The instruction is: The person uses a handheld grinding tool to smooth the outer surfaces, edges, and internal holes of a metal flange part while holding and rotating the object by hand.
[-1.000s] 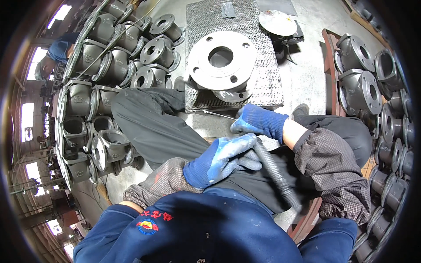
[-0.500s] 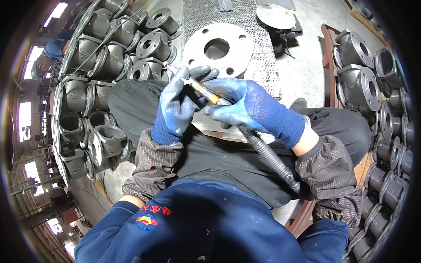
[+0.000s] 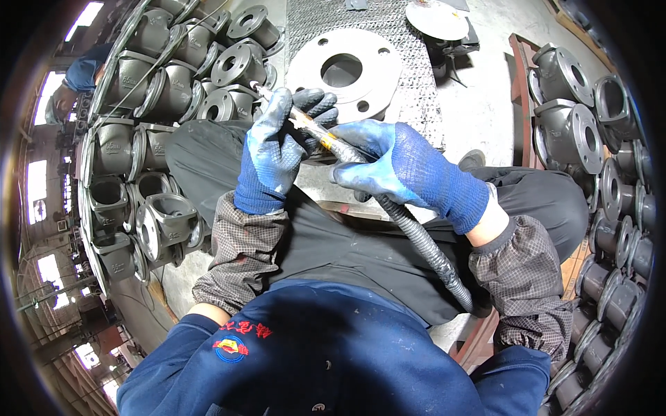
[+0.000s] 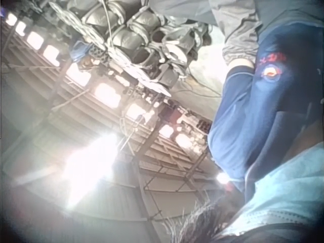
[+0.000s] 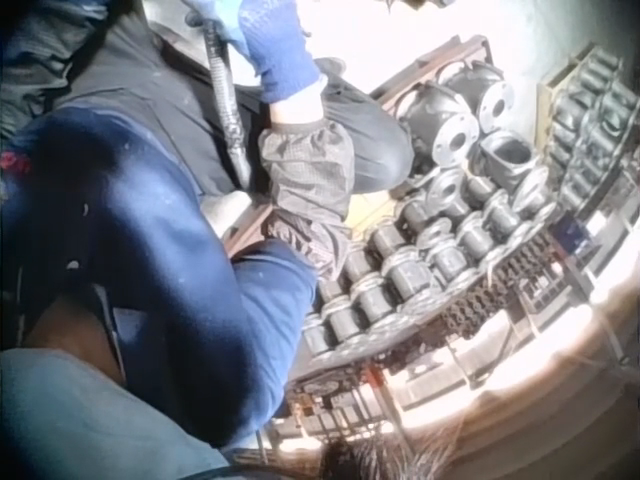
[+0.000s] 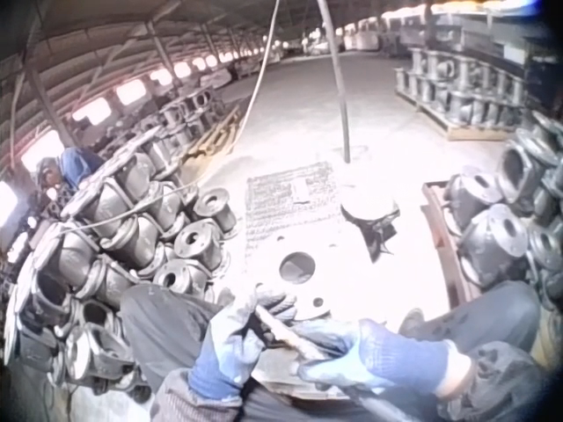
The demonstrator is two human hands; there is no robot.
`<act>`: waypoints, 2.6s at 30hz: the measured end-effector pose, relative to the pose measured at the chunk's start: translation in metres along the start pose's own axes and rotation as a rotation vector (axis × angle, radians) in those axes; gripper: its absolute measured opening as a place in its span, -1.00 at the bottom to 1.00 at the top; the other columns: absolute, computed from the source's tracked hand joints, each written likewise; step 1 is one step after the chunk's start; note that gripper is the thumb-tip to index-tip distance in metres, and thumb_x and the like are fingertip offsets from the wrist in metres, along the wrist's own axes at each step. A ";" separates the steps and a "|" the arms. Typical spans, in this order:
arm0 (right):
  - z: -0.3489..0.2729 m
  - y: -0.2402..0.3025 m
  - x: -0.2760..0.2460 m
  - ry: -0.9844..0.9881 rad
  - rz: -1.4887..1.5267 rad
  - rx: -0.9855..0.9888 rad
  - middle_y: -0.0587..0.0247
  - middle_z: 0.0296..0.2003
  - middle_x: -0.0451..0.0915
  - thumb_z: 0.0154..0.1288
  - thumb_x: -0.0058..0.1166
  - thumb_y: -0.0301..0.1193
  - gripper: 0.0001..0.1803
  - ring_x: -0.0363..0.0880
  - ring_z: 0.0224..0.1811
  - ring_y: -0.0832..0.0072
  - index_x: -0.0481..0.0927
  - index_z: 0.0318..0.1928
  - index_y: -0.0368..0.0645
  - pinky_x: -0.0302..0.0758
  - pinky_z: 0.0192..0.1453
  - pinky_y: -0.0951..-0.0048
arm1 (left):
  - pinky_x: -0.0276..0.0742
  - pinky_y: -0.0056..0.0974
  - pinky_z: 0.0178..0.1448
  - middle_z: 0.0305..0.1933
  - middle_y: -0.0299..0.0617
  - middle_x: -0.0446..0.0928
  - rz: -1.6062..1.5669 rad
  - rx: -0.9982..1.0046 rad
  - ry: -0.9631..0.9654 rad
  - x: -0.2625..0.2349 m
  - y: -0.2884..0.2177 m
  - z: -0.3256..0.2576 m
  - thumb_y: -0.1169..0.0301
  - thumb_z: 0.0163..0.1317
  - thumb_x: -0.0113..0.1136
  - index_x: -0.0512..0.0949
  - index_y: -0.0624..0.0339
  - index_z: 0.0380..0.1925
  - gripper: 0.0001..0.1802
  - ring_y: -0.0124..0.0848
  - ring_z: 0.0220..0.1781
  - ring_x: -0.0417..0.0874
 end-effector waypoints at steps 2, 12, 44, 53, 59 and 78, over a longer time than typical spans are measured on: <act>0.001 0.001 0.000 0.003 -0.017 0.022 0.08 -0.23 0.61 0.10 0.28 -0.35 -0.34 0.58 -0.40 0.61 0.36 0.18 -0.38 0.55 -0.29 0.57 | 0.54 -0.22 0.16 0.00 0.15 0.50 -0.025 -0.012 -0.002 0.001 0.000 0.000 0.46 0.47 -0.37 0.35 0.56 0.03 -0.63 -0.18 0.04 0.60; 0.001 0.004 0.002 -0.032 -0.029 -0.013 0.20 -0.36 0.58 0.13 0.23 -0.39 -0.42 0.55 -0.49 0.63 0.40 0.17 -0.31 0.52 -0.38 0.57 | 0.53 -0.22 0.16 -0.02 0.14 0.51 -0.130 -0.019 0.000 0.002 0.000 0.007 0.26 0.49 -0.36 0.36 0.55 0.00 -0.52 -0.20 0.04 0.59; 0.033 -0.014 0.009 0.034 0.851 0.152 0.05 -0.24 0.61 0.40 -0.13 -0.13 -0.54 0.68 -0.32 0.35 0.34 0.08 -0.24 0.61 -0.33 0.51 | 0.27 -0.50 -0.66 -0.64 -0.37 0.31 0.111 -0.242 0.222 0.007 0.014 0.029 0.14 0.45 -0.25 0.43 0.22 -0.33 -0.60 -0.60 -0.71 0.31; 0.052 -0.008 0.024 -0.014 0.908 0.176 -0.02 -0.25 0.57 0.41 -0.15 -0.13 -0.55 0.68 -0.33 0.23 0.29 0.10 -0.24 0.63 -0.34 0.45 | 0.42 -0.42 0.08 -0.04 -0.12 0.49 0.268 -0.267 0.425 -0.020 0.006 0.038 0.36 0.42 -0.22 0.30 0.44 0.15 -0.58 -0.48 -0.09 0.51; 0.053 -0.012 0.026 -0.060 0.717 0.117 0.16 -0.30 0.58 0.37 -0.11 0.01 -0.48 0.64 -0.40 0.49 0.37 -0.01 -0.24 0.60 -0.37 0.55 | 0.37 -0.27 0.21 0.07 0.04 0.47 0.793 0.243 0.493 -0.021 0.000 0.038 0.39 0.31 -0.09 0.28 0.43 0.18 -0.53 -0.23 0.08 0.52; 0.054 -0.012 0.030 -0.074 0.571 0.043 0.18 -0.34 0.56 0.40 -0.18 -0.02 -0.49 0.61 -0.47 0.52 0.39 -0.10 -0.29 0.56 -0.44 0.61 | 0.37 -0.18 0.20 0.05 0.14 0.47 0.843 0.399 0.443 -0.032 0.010 0.035 0.37 0.10 0.06 0.30 0.45 0.14 -0.41 -0.08 0.09 0.52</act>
Point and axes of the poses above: each hand's wrist, its own z-axis towards the middle knuckle, its own x-axis out of the palm, y = z × x, the point moved 1 cm from there along z, towards the middle knuckle
